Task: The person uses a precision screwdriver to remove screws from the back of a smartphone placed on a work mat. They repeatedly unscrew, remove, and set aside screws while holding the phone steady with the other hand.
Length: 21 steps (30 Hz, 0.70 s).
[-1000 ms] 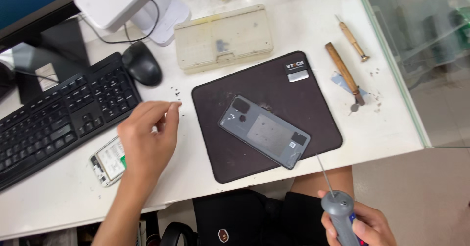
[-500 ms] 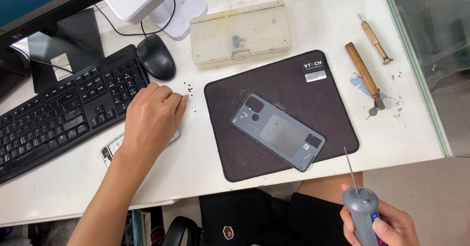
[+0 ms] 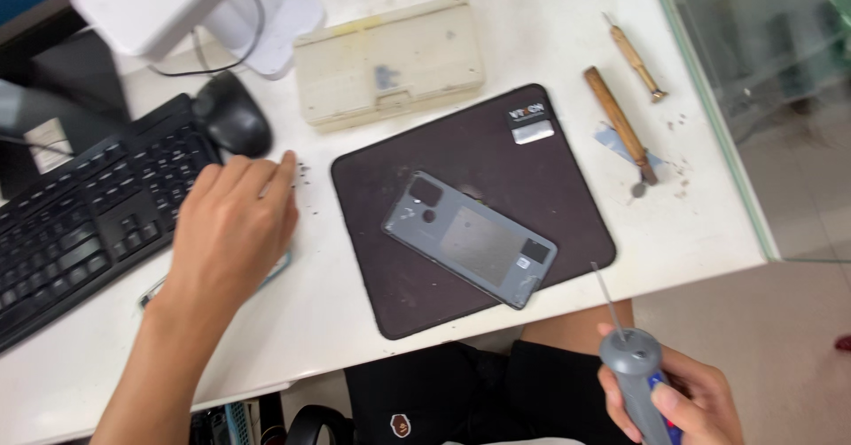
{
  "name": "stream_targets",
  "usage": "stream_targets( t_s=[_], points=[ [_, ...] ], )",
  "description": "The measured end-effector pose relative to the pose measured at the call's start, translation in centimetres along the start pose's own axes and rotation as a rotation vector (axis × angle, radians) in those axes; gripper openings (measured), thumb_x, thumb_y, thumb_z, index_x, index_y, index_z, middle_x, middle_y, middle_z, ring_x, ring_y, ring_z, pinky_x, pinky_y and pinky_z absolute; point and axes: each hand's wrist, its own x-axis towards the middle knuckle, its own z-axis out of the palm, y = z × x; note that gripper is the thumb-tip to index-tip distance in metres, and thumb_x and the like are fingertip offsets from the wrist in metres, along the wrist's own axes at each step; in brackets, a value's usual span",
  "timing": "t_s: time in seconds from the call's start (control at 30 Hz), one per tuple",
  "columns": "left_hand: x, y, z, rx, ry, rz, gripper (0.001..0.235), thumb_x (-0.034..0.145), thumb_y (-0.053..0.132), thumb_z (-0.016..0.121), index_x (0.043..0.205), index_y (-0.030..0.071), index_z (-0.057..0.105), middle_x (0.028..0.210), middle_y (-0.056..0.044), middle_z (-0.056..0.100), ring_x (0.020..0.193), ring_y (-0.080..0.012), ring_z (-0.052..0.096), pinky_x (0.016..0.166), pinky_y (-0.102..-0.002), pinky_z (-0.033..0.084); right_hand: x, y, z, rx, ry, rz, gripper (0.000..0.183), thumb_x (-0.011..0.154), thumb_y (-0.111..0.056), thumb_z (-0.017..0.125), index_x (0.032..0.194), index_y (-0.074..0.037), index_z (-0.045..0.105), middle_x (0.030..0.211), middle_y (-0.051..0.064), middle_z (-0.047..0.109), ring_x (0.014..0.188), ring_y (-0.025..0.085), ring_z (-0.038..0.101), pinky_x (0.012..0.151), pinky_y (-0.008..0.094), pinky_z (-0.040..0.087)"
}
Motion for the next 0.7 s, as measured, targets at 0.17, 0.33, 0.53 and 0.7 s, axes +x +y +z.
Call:
stream_targets(
  t_s=[0.17,0.33,0.53,0.7],
  points=[
    [0.4,1.3,-0.8,-0.127,0.011,-0.051,0.021,0.094,0.015,0.076,0.110,0.002,0.075,0.094,-0.007,0.069,0.092,-0.0235,0.065,0.078,-0.037,0.048,-0.3,-1.6,3.0,-0.034,0.075,0.079,0.077,0.079,-0.038,0.066,0.138,0.012,0.060,0.069,0.018,0.066,0.046,0.019,0.059,0.043,0.035,0.048],
    [2.3,3.7,-2.0,-0.206,0.066,0.068,0.054,0.073,-0.004,0.069,0.126,0.001,0.066,0.126,-0.013,0.066,0.108,-0.0305,0.064,0.090,-0.041,0.052,-0.4,-2.5,4.3,-0.042,0.012,0.087,0.074,0.080,-0.037,0.068,0.138,0.009,0.061,0.071,0.013,0.066,0.050,0.016,0.058,0.046,0.033,0.048],
    [5.8,7.9,-2.5,-0.732,-0.171,0.281,0.080,0.066,0.038,0.084,0.136,0.006,0.061,0.142,-0.015,0.054,0.125,-0.0351,0.052,0.099,-0.047,0.044,-0.5,-3.5,4.5,-0.115,-0.128,-0.039,0.063,0.089,-0.028,0.063,0.142,0.006,0.057,0.078,0.011,0.070,0.056,0.014,0.061,0.051,0.030,0.052],
    [8.0,8.4,-0.5,-0.744,-0.339,0.386,0.081,0.063,0.047,0.086,0.135,0.014,0.066,0.135,-0.008,0.056,0.125,-0.0295,0.049,0.105,-0.047,0.038,-0.7,-4.8,4.0,-0.140,-0.143,-0.106,0.064,0.089,-0.026,0.063,0.144,0.007,0.055,0.082,0.010,0.071,0.059,0.013,0.062,0.053,0.029,0.053]
  ],
)
